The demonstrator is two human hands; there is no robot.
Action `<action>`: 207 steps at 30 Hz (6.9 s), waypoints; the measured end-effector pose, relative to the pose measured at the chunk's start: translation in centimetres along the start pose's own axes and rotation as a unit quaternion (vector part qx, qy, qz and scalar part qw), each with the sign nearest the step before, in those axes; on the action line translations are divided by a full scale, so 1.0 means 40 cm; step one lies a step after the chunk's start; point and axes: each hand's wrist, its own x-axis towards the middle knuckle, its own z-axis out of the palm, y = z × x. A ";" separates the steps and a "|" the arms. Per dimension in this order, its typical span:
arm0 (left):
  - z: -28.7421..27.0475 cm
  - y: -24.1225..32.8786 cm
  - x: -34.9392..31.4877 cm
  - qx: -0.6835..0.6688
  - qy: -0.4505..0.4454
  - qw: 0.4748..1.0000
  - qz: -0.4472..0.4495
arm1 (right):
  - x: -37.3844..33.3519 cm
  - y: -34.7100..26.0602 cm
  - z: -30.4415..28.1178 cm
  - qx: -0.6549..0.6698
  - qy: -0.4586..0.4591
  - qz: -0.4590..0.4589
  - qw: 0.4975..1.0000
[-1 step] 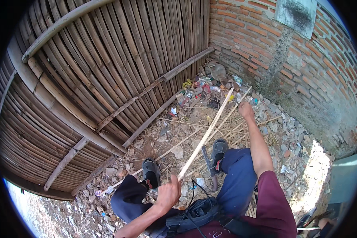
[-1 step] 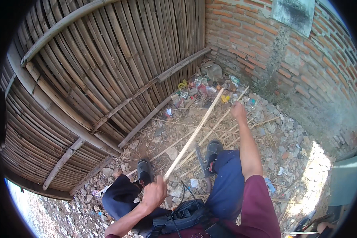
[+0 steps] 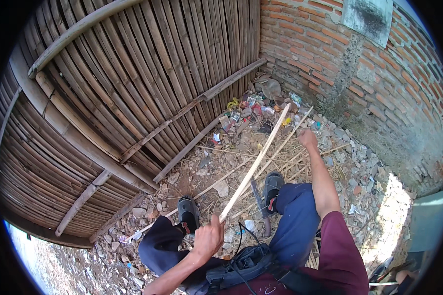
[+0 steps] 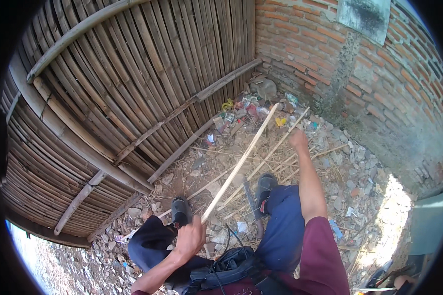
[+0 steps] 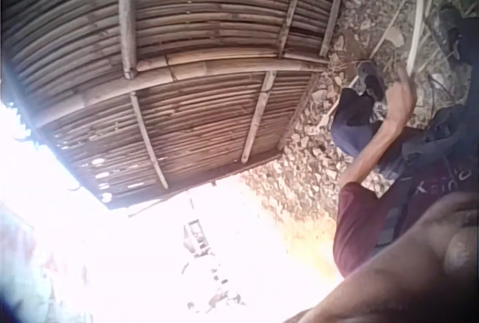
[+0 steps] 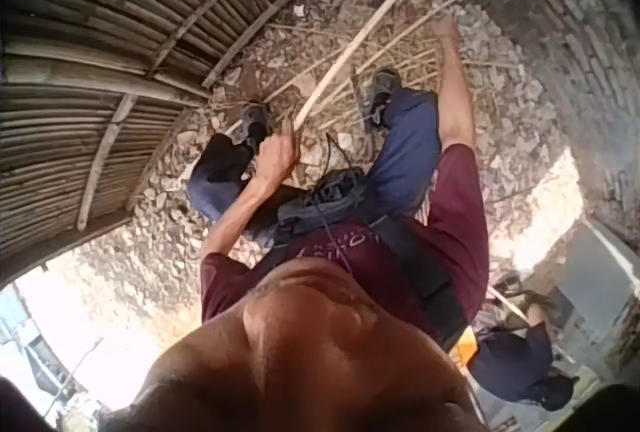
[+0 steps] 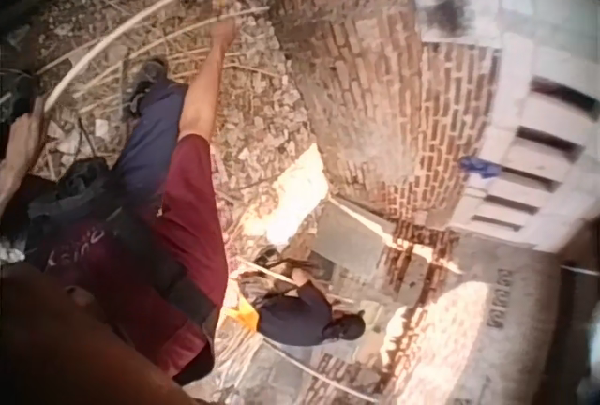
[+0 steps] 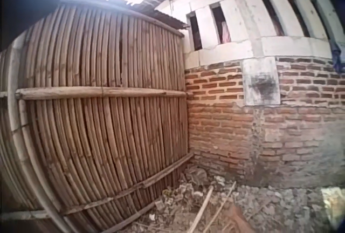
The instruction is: The person whittles a long piece of bamboo with a knife.
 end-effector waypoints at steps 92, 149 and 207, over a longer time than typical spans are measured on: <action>-0.099 -0.029 -0.074 -0.296 0.012 0.940 -0.168 | -0.236 -0.432 -0.197 0.373 0.127 -0.227 0.891; -0.104 0.094 -0.120 -0.238 0.103 0.947 -0.191 | -0.396 -0.697 -0.153 0.136 0.010 -0.371 0.919; -0.149 0.050 -0.138 -0.189 0.106 0.950 -0.224 | -0.484 -0.673 -0.215 0.573 -0.269 -0.130 0.763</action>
